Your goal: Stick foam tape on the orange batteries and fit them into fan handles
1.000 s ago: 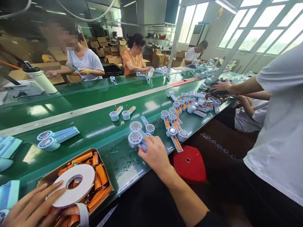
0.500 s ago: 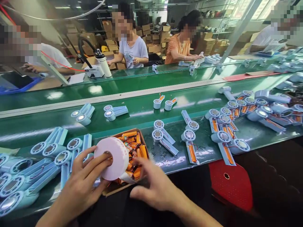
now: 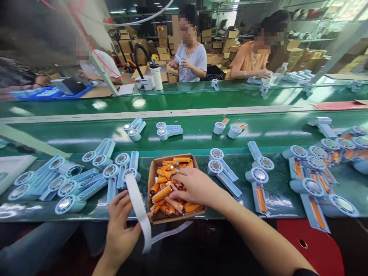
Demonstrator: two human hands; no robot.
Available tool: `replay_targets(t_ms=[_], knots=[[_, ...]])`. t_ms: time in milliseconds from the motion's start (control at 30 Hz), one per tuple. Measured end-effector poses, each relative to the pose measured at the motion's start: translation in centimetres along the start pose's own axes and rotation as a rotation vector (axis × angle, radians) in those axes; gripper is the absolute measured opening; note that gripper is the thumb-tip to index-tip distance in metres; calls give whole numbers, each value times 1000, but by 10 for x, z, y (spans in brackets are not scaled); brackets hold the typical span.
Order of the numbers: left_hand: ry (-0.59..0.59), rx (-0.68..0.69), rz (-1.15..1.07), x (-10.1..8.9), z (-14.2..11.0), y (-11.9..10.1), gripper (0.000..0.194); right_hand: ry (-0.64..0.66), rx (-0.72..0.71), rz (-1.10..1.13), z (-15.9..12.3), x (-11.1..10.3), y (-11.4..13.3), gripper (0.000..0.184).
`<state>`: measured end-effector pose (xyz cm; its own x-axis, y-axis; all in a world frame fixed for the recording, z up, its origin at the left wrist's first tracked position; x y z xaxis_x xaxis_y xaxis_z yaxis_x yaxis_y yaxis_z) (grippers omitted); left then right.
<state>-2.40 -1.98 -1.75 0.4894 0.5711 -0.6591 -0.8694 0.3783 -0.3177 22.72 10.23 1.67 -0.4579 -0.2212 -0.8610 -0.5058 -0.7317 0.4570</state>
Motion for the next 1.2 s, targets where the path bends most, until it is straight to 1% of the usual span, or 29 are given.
replay_targets(t_ms=[67, 167, 233, 267, 333, 400, 433, 500, 567, 600, 667, 733, 767, 833, 933, 1000, 1100, 1200], knots=[[8, -21, -2, 3, -3, -3, 26, -6, -75, -70, 8, 9, 3, 39], [46, -38, -27, 6, -2, 4, 31, -62, -135, -172, 11, 25, 2, 22], [51, -36, -53, 6, 3, 14, 31, -23, -173, -196, 12, 29, -2, 17], [46, -26, -65, 5, 5, 19, 30, 17, -191, -193, 14, 27, -4, 17], [34, -6, -83, 3, 12, 29, 28, 114, -223, -141, 19, 16, -8, 17], [42, 14, -89, 0, 19, 39, 26, 171, -227, -10, 26, -3, -11, 19], [50, 26, -85, -1, 23, 43, 24, 164, -211, 68, 30, -14, -12, 22], [69, 60, -65, -5, 29, 49, 22, 73, -164, 203, 36, -33, -11, 30], [72, 104, -39, -8, 33, 53, 22, -84, -134, 296, 37, -45, -8, 35], [73, 129, -27, -11, 34, 54, 22, -162, -130, 336, 36, -47, -6, 34], [69, 169, 0, -15, 35, 54, 22, -299, -104, 406, 33, -44, 0, 28], [76, 221, 20, -20, 34, 52, 22, -411, -44, 474, 27, -36, 4, 25], [81, 250, 28, -22, 34, 49, 24, -448, -12, 516, 23, -31, 7, 27], [93, 284, 40, -26, 35, 41, 26, -467, 58, 616, 15, -23, 11, 34], [108, 269, 66, -30, 38, 21, 26, -404, 203, 740, 5, -19, 18, 40], [119, 290, 94, -30, 38, 8, 27, -382, 266, 778, 3, -23, 23, 42], [133, 346, 128, -29, 36, -5, 29, -322, 271, 738, 5, -35, 32, 34], [174, 393, 152, -32, 34, -9, 30, -226, 277, 664, 12, -48, 38, 25]])
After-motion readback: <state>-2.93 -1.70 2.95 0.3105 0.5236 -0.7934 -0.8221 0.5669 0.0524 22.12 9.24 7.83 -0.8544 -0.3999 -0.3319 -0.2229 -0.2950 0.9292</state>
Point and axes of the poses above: each hand's wrist, its own z-axis towards the middle knuckle, its own x-axis out of the palm, y = z × x, the point moved 1 cm from there along z, towards the middle knuckle, and after that the axes turned 1 degree about -y, right-handed, at the moved point
